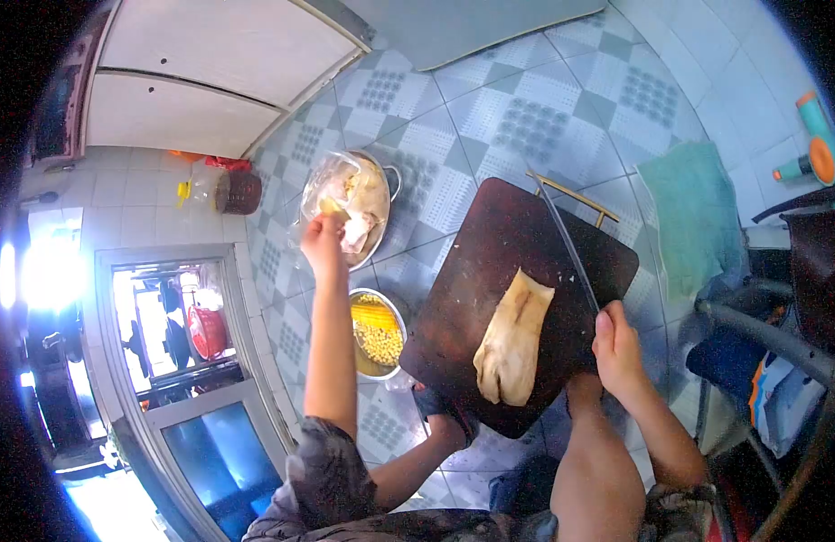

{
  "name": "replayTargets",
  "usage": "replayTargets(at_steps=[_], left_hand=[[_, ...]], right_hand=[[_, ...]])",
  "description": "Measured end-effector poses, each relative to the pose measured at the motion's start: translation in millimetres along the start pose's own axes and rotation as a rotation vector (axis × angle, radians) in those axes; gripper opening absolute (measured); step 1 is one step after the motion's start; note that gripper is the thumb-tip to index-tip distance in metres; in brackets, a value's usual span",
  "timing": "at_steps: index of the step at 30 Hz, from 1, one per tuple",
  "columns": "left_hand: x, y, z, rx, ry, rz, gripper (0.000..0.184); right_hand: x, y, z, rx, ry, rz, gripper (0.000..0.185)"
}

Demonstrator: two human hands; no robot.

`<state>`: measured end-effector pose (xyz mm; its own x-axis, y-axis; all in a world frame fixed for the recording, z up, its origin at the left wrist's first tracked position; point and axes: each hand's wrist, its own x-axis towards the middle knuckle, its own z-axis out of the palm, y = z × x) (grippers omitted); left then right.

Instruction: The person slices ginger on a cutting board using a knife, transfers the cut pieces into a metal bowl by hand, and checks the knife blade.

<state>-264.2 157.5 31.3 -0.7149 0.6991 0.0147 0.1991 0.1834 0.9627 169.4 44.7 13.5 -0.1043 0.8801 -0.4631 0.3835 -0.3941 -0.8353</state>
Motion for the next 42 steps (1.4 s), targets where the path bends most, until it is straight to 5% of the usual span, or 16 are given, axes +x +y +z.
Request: replayTargets(at_steps=[2, 5, 6, 8, 11, 13, 15, 20, 26, 42], left_hand=[[46, -16, -6, 0.11, -0.011, 0.035, 0.017], [69, -12, 1, 0.469, -0.061, -0.001, 0.06], [69, -21, 1, 0.468, -0.063, -0.006, 0.06], [62, -41, 3, 0.581, -0.02, 0.224, 0.081], [-25, -17, 24, 0.275, -0.153, 0.212, 0.057], [-102, 7, 33, 0.346, -0.259, 0.242, 0.033], [-178, 25, 44, 0.309, -0.386, 0.188, 0.028], [-273, 44, 77, 0.61, -0.475, 0.423, 0.046], [-285, 5, 87, 0.586, -0.363, 0.615, 0.046], [-282, 6, 91, 0.637, -0.368, 0.675, 0.039]], right_hand=[[-1, -4, -1, -0.019, -0.003, -0.016, 0.034], [-2, -8, -2, -0.089, 0.011, -0.081, 0.033], [-2, -10, -2, -0.135, 0.027, -0.133, 0.031], [-2, -13, -2, -0.124, 0.007, -0.093, 0.03], [-3, -13, -3, -0.073, -0.008, -0.047, 0.027], [-2, -10, -2, -0.092, 0.001, -0.055, 0.025], [0, -8, 0, -0.156, 0.035, -0.119, 0.023], [-2, -7, -1, -0.213, 0.016, -0.135, 0.027], [0, 5, 4, -0.223, 0.055, -0.264, 0.027], [-6, -3, 10, -0.388, 0.062, -0.332, 0.032]])
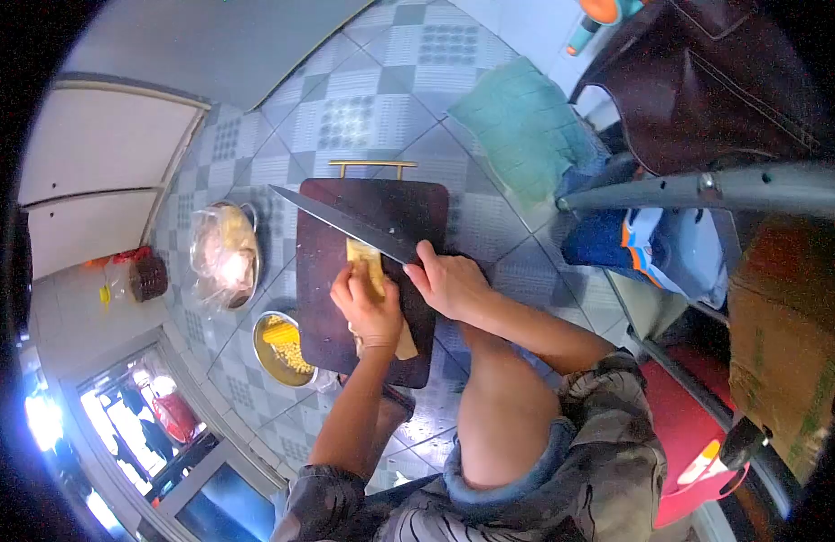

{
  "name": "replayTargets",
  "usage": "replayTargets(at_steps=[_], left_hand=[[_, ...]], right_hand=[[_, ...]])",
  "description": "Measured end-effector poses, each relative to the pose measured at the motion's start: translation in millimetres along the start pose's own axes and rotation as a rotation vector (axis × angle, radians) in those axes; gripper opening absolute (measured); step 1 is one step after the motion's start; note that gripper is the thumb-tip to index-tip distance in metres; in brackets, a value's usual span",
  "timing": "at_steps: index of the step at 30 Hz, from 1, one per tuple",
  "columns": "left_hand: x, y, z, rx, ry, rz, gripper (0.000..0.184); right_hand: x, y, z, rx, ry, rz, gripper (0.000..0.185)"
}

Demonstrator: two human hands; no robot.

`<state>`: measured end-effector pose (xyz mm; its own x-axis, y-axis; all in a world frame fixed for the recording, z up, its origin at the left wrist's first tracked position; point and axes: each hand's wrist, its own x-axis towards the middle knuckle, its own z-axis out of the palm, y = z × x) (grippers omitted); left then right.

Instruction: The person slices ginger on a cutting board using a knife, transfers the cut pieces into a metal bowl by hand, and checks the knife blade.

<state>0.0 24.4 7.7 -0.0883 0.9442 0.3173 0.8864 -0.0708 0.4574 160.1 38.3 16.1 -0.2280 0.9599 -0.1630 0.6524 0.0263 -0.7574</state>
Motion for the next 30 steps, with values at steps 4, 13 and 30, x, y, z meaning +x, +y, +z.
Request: replayTargets(at_steps=[4, 13, 30], left_hand=[[-3, -5, 1, -0.013, -0.042, -0.027, 0.044], [-4, -5, 3, -0.078, -0.036, -0.062, 0.052], [-1, -6, -2, -0.111, 0.013, -0.108, 0.047]], right_hand=[[-8, -10, 3, -0.154, -0.013, -0.168, 0.032], [-15, -20, -22, -0.386, -0.071, -0.261, 0.031], [19, -35, 3, -0.373, -0.119, -0.315, 0.032]])
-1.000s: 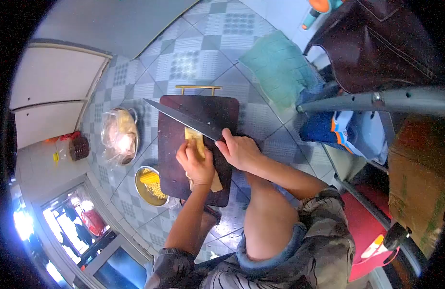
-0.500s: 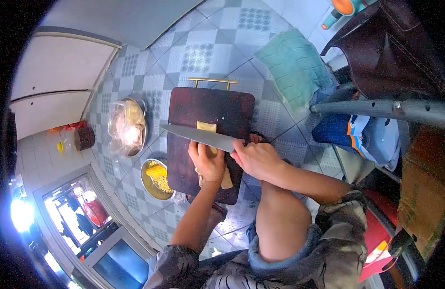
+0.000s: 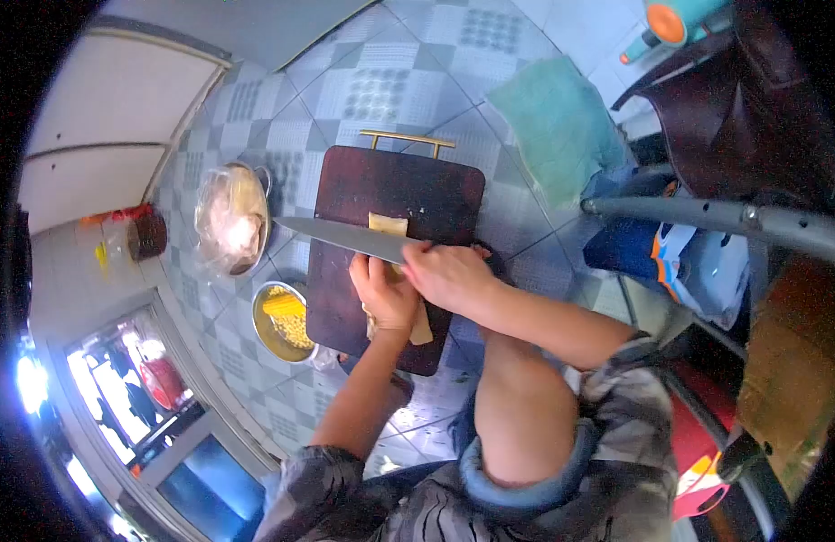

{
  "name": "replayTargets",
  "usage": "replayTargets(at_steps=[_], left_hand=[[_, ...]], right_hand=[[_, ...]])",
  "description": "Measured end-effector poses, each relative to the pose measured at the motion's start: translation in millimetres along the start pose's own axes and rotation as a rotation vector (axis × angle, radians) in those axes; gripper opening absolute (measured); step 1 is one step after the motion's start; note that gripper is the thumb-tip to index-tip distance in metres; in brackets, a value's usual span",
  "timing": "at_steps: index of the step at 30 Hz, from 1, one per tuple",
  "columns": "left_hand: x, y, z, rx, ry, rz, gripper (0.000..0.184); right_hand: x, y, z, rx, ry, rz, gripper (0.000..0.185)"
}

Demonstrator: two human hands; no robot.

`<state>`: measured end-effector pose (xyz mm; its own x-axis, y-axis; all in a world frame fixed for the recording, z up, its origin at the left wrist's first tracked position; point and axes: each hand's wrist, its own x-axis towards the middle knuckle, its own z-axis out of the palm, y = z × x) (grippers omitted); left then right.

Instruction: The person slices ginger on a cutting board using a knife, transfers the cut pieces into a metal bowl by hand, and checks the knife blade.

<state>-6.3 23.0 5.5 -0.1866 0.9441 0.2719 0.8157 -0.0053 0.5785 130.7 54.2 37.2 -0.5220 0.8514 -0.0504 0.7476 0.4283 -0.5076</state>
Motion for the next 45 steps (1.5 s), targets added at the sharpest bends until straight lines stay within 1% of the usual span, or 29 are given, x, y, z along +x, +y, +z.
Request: replayTargets(at_steps=[1, 2, 3, 4, 5, 6, 7, 9, 10, 11, 13, 14, 16, 19, 20, 22, 24, 26, 27, 31, 34, 35, 37, 39, 41, 43, 45], left_hand=[[-1, -5, 2, 0.014, -0.007, 0.002, 0.044], [-2, -9, 4, 0.026, -0.003, -0.004, 0.041], [-1, -9, 8, 0.017, 0.044, -0.045, 0.041], [-1, -10, 8, -0.006, 0.052, -0.024, 0.041], [-3, -8, 7, -0.029, 0.057, -0.005, 0.041], [0, 0, 2, -0.05, 0.062, -0.042, 0.039], [3, 3, -1, -0.062, 0.115, -0.089, 0.039], [6, 6, -5, -0.117, 0.1, -0.061, 0.04], [7, 5, -5, -0.113, 0.106, -0.05, 0.04], [9, 3, -5, -0.118, 0.142, -0.091, 0.04], [8, 0, -8, -0.162, 0.087, -0.042, 0.044], [8, 2, -9, -0.166, 0.101, -0.067, 0.04], [9, -1, -7, -0.137, 0.124, -0.094, 0.04], [11, -7, -3, -0.092, 0.147, -0.1, 0.04], [9, -8, -4, -0.11, 0.128, -0.081, 0.04], [13, -8, -9, -0.134, 0.119, -0.055, 0.04], [12, -9, -7, -0.128, 0.122, -0.033, 0.044], [14, -6, -7, -0.144, 0.131, -0.047, 0.044], [14, -5, -7, -0.152, 0.135, -0.056, 0.044], [12, -8, -4, -0.143, 0.099, -0.073, 0.044], [14, -11, -4, -0.108, 0.153, -0.066, 0.043], [14, -9, -6, -0.122, 0.134, -0.056, 0.042], [17, -7, -7, -0.146, 0.119, -0.041, 0.042], [16, -5, -6, -0.15, 0.143, -0.053, 0.035], [12, -8, 0, -0.15, 0.128, -0.052, 0.035], [14, -6, -6, -0.122, 0.12, -0.046, 0.04], [15, -7, -3, -0.133, 0.12, -0.055, 0.038]], right_hand=[[10, -6, 3, 0.072, -0.016, 0.014, 0.032], [15, -10, 2, 0.049, -0.036, -0.021, 0.032], [18, -12, 1, 0.038, -0.045, 0.002, 0.031], [19, -14, -2, 0.025, -0.06, 0.021, 0.029], [12, -14, -5, -0.005, -0.094, -0.027, 0.029], [2, -12, -10, -0.006, -0.109, 0.037, 0.027], [-8, -7, -16, -0.012, -0.12, 0.101, 0.025], [-43, 5, -24, -0.053, -0.197, 0.184, 0.022], [-55, 12, -27, -0.094, -0.257, 0.214, 0.022], [-51, 13, -29, -0.125, -0.283, 0.177, 0.022], [-46, 6, -26, -0.117, -0.23, 0.167, 0.022], [-31, 2, -21, -0.105, -0.224, 0.158, 0.022], [3, -5, -9, -0.069, -0.159, 0.061, 0.022], [22, -9, 1, -0.092, -0.159, 0.047, 0.022], [17, -8, -2, -0.076, -0.139, 0.043, 0.023], [-8, -3, -8, -0.086, -0.145, 0.106, 0.022], [-44, 5, -14, -0.091, -0.164, 0.157, 0.022], [-68, 17, -15, -0.144, -0.212, 0.234, 0.023], [-65, 13, -15, -0.142, -0.224, 0.247, 0.023], [17, -9, -3, -0.103, -0.182, 0.115, 0.025], [31, -14, 5, -0.064, -0.144, 0.094, 0.025], [23, -13, 0, -0.072, -0.141, 0.087, 0.025], [-17, -5, -12, -0.125, -0.189, 0.2, 0.025], [-56, 6, -20, -0.132, -0.218, 0.241, 0.024], [-71, 13, -15, -0.125, -0.265, 0.285, 0.024], [-39, -3, -17, -0.171, -0.215, 0.253, 0.024], [8, -6, -3, -0.099, -0.212, 0.184, 0.024]])
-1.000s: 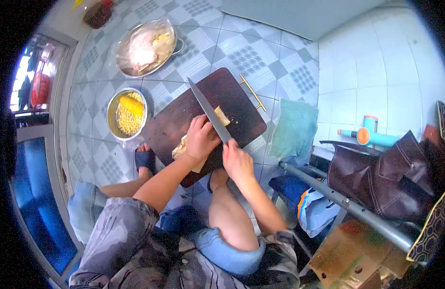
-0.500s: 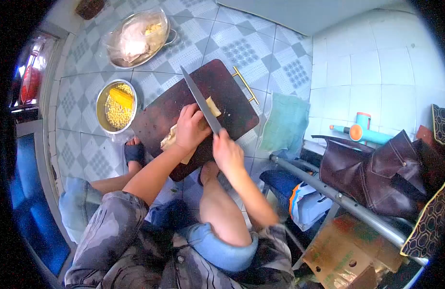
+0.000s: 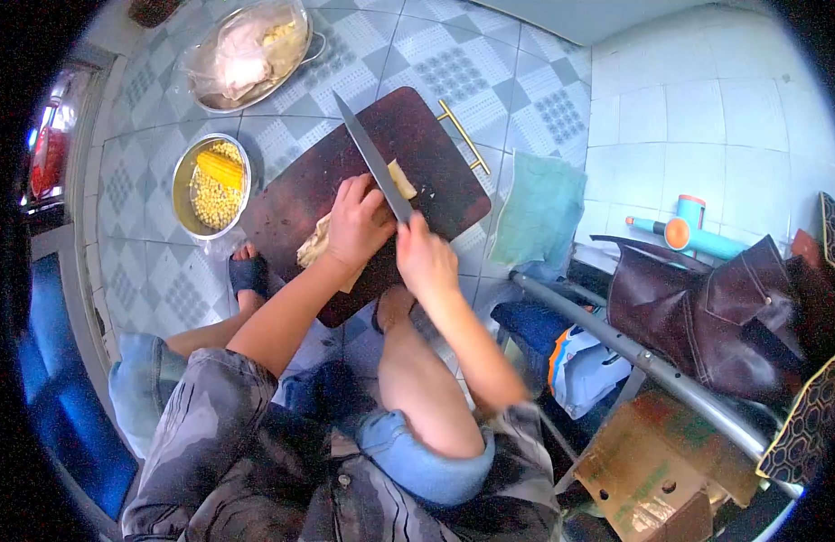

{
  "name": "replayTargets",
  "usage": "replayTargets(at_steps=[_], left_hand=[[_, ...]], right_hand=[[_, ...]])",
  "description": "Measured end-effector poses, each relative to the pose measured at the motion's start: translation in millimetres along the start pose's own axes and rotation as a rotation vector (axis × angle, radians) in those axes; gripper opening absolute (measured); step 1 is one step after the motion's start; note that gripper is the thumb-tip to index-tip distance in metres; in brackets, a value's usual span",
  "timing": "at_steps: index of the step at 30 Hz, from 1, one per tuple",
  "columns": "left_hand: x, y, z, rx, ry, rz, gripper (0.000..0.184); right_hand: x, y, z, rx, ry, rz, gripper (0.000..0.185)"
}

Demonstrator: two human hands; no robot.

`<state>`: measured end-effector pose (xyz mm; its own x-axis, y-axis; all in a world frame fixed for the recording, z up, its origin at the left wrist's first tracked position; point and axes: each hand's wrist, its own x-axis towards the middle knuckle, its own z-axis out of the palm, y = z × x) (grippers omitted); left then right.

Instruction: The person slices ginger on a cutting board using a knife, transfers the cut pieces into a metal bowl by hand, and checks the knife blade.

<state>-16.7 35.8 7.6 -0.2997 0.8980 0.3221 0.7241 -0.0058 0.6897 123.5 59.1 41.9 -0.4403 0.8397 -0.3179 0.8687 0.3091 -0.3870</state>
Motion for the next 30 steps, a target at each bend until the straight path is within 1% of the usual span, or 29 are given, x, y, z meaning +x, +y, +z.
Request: replayTargets(at_steps=[1, 4, 6, 8, 11, 12, 13, 14, 16, 18, 21, 22, 24, 26, 29, 30], left_hand=[[-1, -2, 1, 0.017, 0.009, 0.003, 0.038], [0, 0, 2, 0.035, 0.041, 0.029, 0.036], [1, -2, 1, 0.036, 0.047, 0.035, 0.035], [-1, -3, 2, 0.006, 0.052, 0.048, 0.037], [-3, -4, 5, -0.018, 0.033, 0.034, 0.037], [-3, -3, 3, -0.018, 0.034, 0.035, 0.036], [-2, -1, 0, -0.015, 0.017, 0.027, 0.035], [-2, -2, 2, -0.014, 0.01, 0.025, 0.035], [-2, -8, 6, 0.054, 0.06, 0.072, 0.033], [-1, -8, 6, 0.056, 0.081, 0.074, 0.032], [-3, -5, 5, 0.021, 0.032, 0.065, 0.03], [-5, -4, 6, 0.012, 0.026, 0.062, 0.03], [-5, -4, 7, -0.017, 0.04, 0.072, 0.03], [-9, -1, 3, -0.003, 0.013, 0.055, 0.03], [-4, -1, 5, -0.002, 0.046, 0.052, 0.027], [-6, -3, 6, 0.001, 0.04, 0.056, 0.027]], right_hand=[[10, -9, 3, 0.007, -0.001, 0.002, 0.024], [22, -18, -4, -0.009, 0.102, -0.06, 0.025], [-10, -1, 0, -0.021, 0.004, 0.048, 0.025], [-53, 22, 4, -0.102, -0.057, 0.12, 0.025], [-68, 33, 6, -0.14, -0.06, 0.109, 0.025], [-56, 24, 1, -0.13, -0.055, 0.108, 0.024], [-38, 15, 1, -0.094, 0.02, 0.063, 0.024], [-14, 0, -5, -0.063, -0.015, 0.055, 0.025], [27, -22, -3, -0.04, 0.066, -0.048, 0.025], [30, -23, -3, -0.038, 0.064, -0.037, 0.025], [-16, 5, 2, -0.038, 0.01, 0.08, 0.024], [-40, 17, 3, -0.096, -0.041, 0.12, 0.025], [-70, 39, 11, -0.102, -0.026, 0.114, 0.025], [-55, 24, 2, -0.17, -0.032, 0.115, 0.025], [3, 2, 1, -0.078, 0.052, -0.015, 0.025], [15, -6, 6, -0.071, 0.053, -0.011, 0.025]])
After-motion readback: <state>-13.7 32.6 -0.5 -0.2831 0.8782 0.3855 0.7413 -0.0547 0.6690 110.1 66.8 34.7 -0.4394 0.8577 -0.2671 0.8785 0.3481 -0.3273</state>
